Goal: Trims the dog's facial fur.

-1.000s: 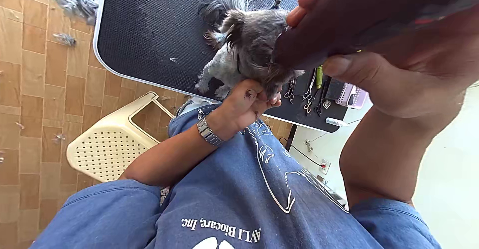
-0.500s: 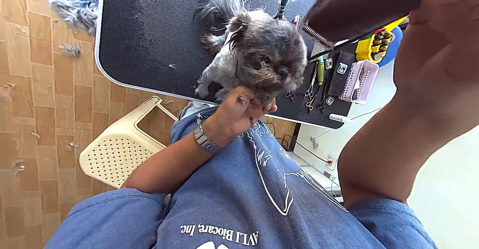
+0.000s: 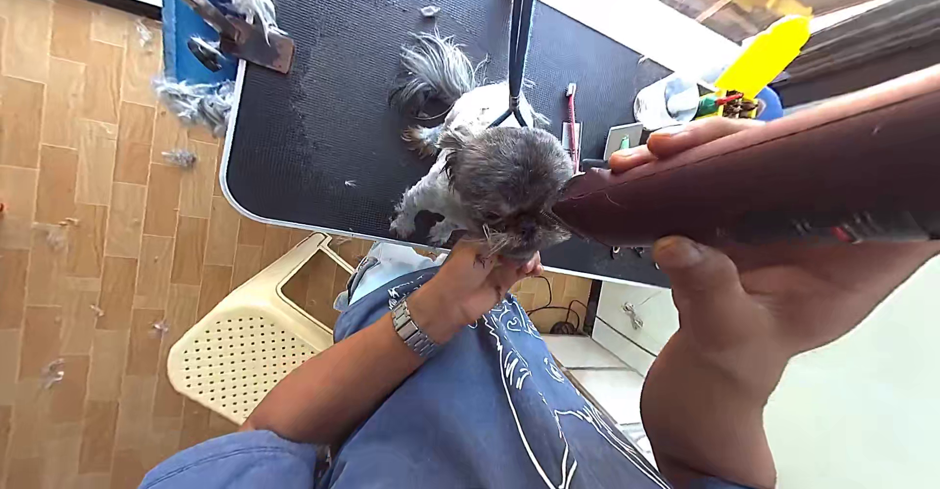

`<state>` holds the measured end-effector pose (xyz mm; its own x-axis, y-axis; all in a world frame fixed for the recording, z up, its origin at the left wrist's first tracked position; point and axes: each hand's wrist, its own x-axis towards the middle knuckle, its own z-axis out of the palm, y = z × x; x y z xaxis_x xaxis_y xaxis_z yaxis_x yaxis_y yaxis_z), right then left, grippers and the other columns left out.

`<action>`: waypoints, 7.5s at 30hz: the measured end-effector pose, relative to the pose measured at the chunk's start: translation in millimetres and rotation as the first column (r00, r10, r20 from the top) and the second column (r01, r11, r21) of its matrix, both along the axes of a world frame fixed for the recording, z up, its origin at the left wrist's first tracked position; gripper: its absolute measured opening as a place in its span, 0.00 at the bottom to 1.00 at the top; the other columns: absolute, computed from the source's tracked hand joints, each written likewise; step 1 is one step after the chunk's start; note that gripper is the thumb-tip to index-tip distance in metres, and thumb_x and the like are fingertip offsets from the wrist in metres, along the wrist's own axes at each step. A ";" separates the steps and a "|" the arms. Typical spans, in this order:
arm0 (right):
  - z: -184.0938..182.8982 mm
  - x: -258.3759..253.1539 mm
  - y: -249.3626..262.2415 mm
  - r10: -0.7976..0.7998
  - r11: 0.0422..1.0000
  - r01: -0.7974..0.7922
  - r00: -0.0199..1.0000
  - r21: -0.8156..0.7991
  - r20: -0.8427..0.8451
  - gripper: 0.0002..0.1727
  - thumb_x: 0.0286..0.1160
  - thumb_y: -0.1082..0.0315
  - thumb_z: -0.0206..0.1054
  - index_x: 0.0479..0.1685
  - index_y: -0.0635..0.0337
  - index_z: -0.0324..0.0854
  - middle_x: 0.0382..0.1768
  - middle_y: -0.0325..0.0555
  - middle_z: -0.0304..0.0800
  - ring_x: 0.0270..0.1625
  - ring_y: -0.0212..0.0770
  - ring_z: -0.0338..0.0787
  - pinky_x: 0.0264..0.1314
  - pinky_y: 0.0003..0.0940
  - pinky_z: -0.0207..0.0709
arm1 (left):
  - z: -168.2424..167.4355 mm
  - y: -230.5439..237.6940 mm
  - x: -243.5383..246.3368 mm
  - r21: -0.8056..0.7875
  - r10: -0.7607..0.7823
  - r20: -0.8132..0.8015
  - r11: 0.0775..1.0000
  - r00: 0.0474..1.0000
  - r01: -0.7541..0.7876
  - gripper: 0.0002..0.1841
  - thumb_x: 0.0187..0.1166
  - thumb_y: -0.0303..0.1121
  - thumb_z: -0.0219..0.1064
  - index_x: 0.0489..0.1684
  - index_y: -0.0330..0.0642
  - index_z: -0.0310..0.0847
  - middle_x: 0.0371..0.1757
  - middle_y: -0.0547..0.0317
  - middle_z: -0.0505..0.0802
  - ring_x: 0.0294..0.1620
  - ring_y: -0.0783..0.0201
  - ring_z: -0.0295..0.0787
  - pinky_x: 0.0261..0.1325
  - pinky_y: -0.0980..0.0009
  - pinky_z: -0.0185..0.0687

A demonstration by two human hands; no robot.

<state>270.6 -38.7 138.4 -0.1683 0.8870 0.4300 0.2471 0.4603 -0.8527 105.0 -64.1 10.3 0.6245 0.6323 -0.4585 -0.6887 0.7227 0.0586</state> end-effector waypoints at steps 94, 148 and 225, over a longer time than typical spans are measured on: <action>-38.3 74.3 -106.8 0.017 0.999 -0.001 0.936 0.045 -0.351 0.20 0.73 0.63 0.73 0.61 0.57 0.74 0.62 0.52 0.85 0.65 0.55 0.87 0.70 0.54 0.83 | -66.4 -22.2 37.8 0.950 0.978 -0.210 0.200 0.015 0.238 0.11 0.70 0.29 0.73 0.39 0.26 0.88 0.48 0.34 0.86 0.52 0.53 0.84 0.57 0.66 0.80; -58.1 24.9 -61.3 -0.167 0.931 0.225 0.962 0.287 -0.214 0.22 0.72 0.65 0.78 0.59 0.53 0.71 0.51 0.34 0.89 0.57 0.34 0.91 0.61 0.39 0.88 | -36.7 -7.0 26.6 0.960 0.975 -0.176 0.139 0.134 0.245 0.09 0.76 0.30 0.70 0.34 0.30 0.89 0.58 0.36 0.83 0.70 0.55 0.77 0.75 0.64 0.72; -43.5 8.8 -42.0 0.004 0.982 0.078 0.904 0.173 -0.428 0.27 0.70 0.70 0.76 0.63 0.62 0.65 0.60 0.56 0.87 0.63 0.57 0.90 0.68 0.56 0.86 | -21.9 5.5 9.5 0.965 0.953 -0.200 0.151 0.229 0.214 0.10 0.77 0.30 0.67 0.40 0.29 0.88 0.62 0.43 0.83 0.69 0.60 0.77 0.73 0.66 0.74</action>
